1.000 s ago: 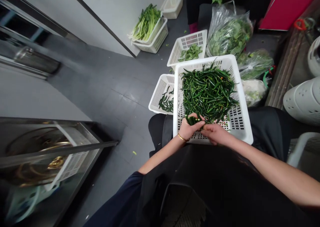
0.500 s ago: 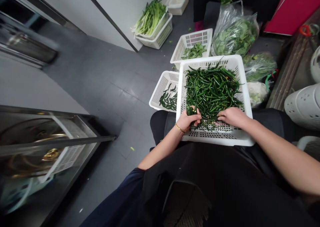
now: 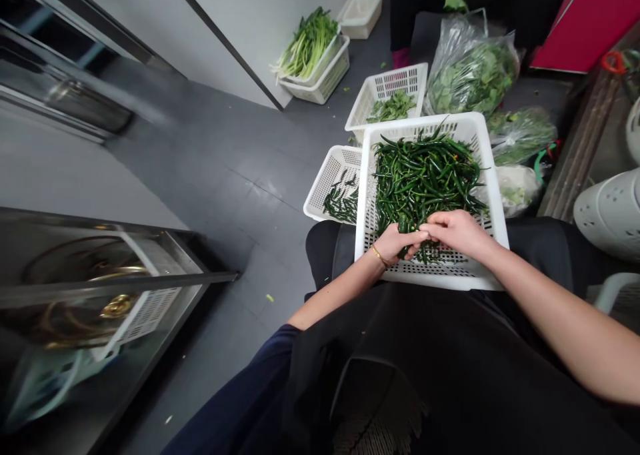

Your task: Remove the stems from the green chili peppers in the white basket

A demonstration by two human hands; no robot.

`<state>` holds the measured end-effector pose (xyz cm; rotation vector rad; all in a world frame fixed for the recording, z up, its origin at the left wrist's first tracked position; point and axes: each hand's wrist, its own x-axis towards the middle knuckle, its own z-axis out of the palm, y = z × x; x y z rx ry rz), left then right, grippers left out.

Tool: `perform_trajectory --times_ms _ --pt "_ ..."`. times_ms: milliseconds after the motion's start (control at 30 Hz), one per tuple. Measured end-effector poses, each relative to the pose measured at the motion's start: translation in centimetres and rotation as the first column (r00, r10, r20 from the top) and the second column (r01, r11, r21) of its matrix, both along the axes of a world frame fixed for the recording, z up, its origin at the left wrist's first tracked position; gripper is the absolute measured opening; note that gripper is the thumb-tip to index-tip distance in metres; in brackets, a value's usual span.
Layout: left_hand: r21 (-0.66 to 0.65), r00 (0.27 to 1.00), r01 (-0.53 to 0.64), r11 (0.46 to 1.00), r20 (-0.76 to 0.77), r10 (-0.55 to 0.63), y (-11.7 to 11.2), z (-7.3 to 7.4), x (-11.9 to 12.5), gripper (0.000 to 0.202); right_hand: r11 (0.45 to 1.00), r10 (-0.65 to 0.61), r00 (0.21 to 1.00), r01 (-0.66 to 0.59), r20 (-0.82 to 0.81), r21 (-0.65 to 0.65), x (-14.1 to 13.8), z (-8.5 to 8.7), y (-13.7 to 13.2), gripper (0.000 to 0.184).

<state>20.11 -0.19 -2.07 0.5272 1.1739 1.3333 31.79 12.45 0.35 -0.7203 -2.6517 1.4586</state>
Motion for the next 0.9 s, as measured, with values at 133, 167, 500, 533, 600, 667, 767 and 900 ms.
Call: perform_trajectory --times_ms 133,167,500,533,600,667,767,900 --pt "-0.01 0.973 -0.211 0.977 0.095 0.211 0.1 0.4 0.1 0.038 0.951 0.01 0.998 0.01 -0.061 0.309 -0.1 1.3 -0.7 0.027" --pt "0.004 0.965 -0.25 0.968 0.084 0.249 0.2 0.7 0.0 0.038 0.972 -0.001 0.999 0.012 -0.048 0.237 -0.1 1.5 -0.9 0.027" --pt "-0.015 0.976 -0.103 0.995 0.19 0.104 -0.3 1.7 -0.2 0.034 0.903 -0.109 0.994 0.087 -0.028 -0.42 -0.3 0.6 -3.4 0.037" --pt "-0.027 0.979 -0.076 0.997 0.19 0.079 -0.4 1.6 -0.3 0.033 0.928 -0.15 0.988 0.132 -0.023 -0.349 -0.2 0.5 -3.6 0.035" --pt "-0.031 0.976 -0.051 0.998 0.209 0.057 -0.7 1.4 -0.4 0.031 0.959 -0.184 0.982 0.172 -0.032 -0.224 0.4 0.4 -3.7 0.034" --pt "-0.02 0.966 -0.056 0.998 0.252 0.06 -0.9 1.2 -0.5 0.03 0.967 -0.16 0.986 0.147 -0.046 -0.208 1.0 0.2 -3.5 0.034" --pt "-0.025 0.939 -0.08 0.996 0.334 0.084 -0.8 0.8 -0.7 0.032 0.942 -0.15 0.988 0.128 -0.048 -0.309 1.5 -0.2 -3.3 0.03" --pt "-0.037 0.934 -0.06 0.997 0.351 0.07 -0.7 0.5 -0.4 0.031 0.906 -0.203 0.978 0.166 -0.054 -0.391 0.9 -0.5 -3.7 0.036"
